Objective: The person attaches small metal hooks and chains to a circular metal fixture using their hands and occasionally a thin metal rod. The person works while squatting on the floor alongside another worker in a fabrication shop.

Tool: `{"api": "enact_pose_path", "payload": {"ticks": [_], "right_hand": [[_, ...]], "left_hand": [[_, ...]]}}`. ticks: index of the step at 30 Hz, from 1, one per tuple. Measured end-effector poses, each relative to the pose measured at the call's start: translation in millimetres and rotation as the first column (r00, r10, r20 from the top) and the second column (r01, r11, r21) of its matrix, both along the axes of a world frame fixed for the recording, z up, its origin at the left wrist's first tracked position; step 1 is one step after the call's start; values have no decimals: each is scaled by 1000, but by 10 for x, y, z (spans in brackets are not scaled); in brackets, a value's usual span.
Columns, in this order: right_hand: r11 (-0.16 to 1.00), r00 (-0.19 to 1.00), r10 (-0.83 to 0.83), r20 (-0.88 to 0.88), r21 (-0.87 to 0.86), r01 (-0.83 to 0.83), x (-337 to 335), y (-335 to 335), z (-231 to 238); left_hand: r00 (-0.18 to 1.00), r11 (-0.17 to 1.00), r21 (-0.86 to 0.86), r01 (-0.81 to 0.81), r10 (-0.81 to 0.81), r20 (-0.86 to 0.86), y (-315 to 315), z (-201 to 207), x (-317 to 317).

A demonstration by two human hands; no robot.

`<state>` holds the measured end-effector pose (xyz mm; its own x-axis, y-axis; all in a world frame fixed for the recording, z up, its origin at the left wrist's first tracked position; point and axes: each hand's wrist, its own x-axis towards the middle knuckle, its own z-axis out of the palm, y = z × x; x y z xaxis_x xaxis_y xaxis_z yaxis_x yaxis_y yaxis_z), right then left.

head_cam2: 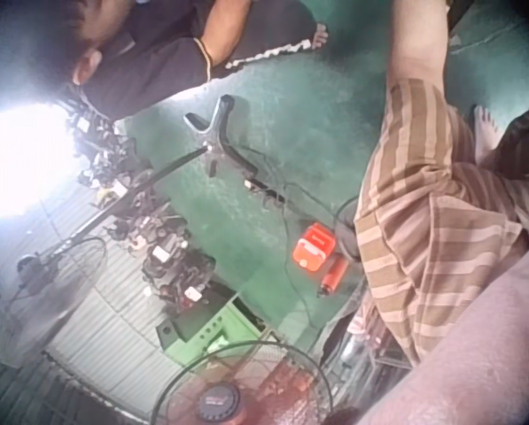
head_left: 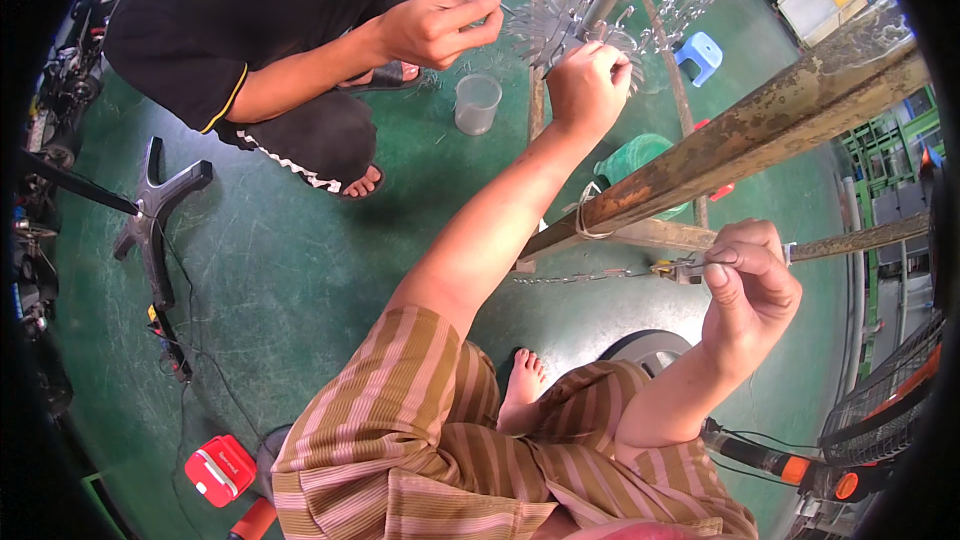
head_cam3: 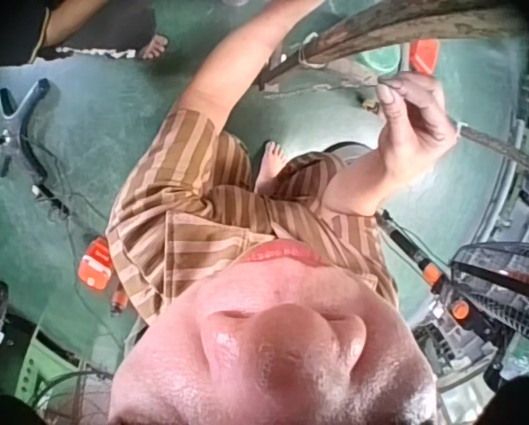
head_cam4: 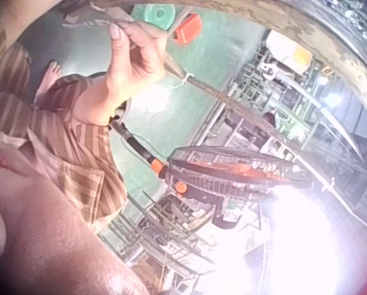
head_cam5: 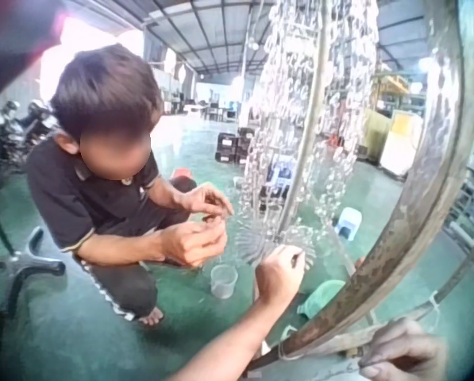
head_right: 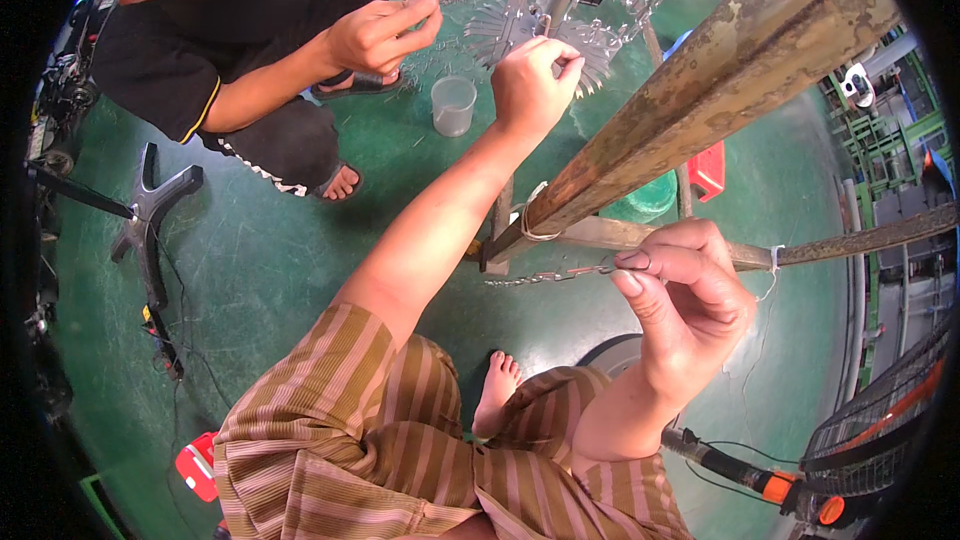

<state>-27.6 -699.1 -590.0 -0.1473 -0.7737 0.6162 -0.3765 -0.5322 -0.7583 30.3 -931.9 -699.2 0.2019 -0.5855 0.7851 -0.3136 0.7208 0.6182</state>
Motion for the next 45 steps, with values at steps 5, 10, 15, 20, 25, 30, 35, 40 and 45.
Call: {"api": "enact_pose_path", "payload": {"ticks": [5,10,15,20,25,30,35,40,45], "right_hand": [[1000,1000,-17,-1,12,17,-7,2,6],[1000,1000,-16,-6,7,16,7,-11,13],[1000,1000,-13,4,9,13,13,-13,12],[1000,1000,-25,1,18,25,11,-11,6],[999,999,-36,-3,21,36,13,-4,-7],[999,1000,-30,7,29,30,14,-2,-15],[999,999,-38,8,36,38,14,-16,-25],[999,1000,-21,-6,27,21,8,-13,-24],[999,999,-32,10,45,31,22,-7,-25]], "left_hand": [[976,983,35,183,-177,-127,127,6,81],[867,877,231,421,-315,-386,149,-5,77],[838,810,309,498,-360,-409,72,12,33],[838,784,330,525,-408,-363,58,40,-13],[799,740,327,588,-469,-376,51,-21,-41],[715,663,300,686,-535,-450,26,-70,-7],[612,580,260,772,-567,-552,-5,-50,57],[561,483,315,817,-541,-626,-62,-43,127],[449,345,302,889,-522,-725,-76,-39,190]]}}
